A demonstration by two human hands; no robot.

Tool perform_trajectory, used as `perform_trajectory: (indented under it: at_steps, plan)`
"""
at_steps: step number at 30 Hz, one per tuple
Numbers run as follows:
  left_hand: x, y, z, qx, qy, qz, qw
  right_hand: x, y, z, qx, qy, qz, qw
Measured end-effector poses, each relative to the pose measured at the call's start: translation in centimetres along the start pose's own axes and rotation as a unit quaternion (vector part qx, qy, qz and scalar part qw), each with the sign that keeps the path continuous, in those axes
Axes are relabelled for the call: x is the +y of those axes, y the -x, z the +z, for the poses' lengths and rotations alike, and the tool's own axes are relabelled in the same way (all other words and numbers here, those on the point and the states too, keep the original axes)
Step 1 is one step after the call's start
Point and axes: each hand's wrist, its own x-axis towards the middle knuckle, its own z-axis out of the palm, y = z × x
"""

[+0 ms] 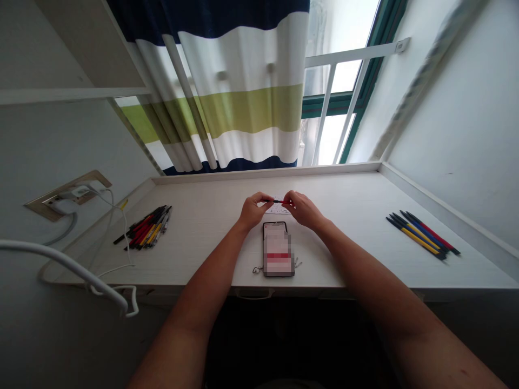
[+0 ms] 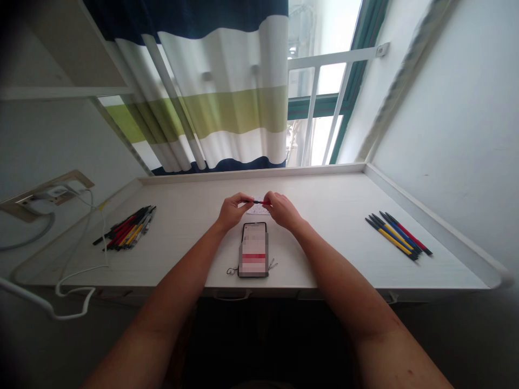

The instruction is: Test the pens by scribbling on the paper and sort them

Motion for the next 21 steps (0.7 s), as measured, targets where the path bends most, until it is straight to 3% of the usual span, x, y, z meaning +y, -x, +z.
perform_trajectory:
  at_steps: [8,14,21]
  plan:
    - [-0.21,0.01,0.09,-0.005,0.025,-0.012,1.0,-0.37,0.12,-0.05,-0.047,0.08,-0.024,0.995]
    - [-0.05,0.02,0.15,0.006,0.041,-0.026,0.999,-0.38,0.07,0.56,-0.023,0.042,-0.02,0.999]
    - [0.02,0.09,0.14,0.001,0.031,-0.022,0.999,-0.57,0.21,0.19,-0.038,0.056,-0.026,0.997]
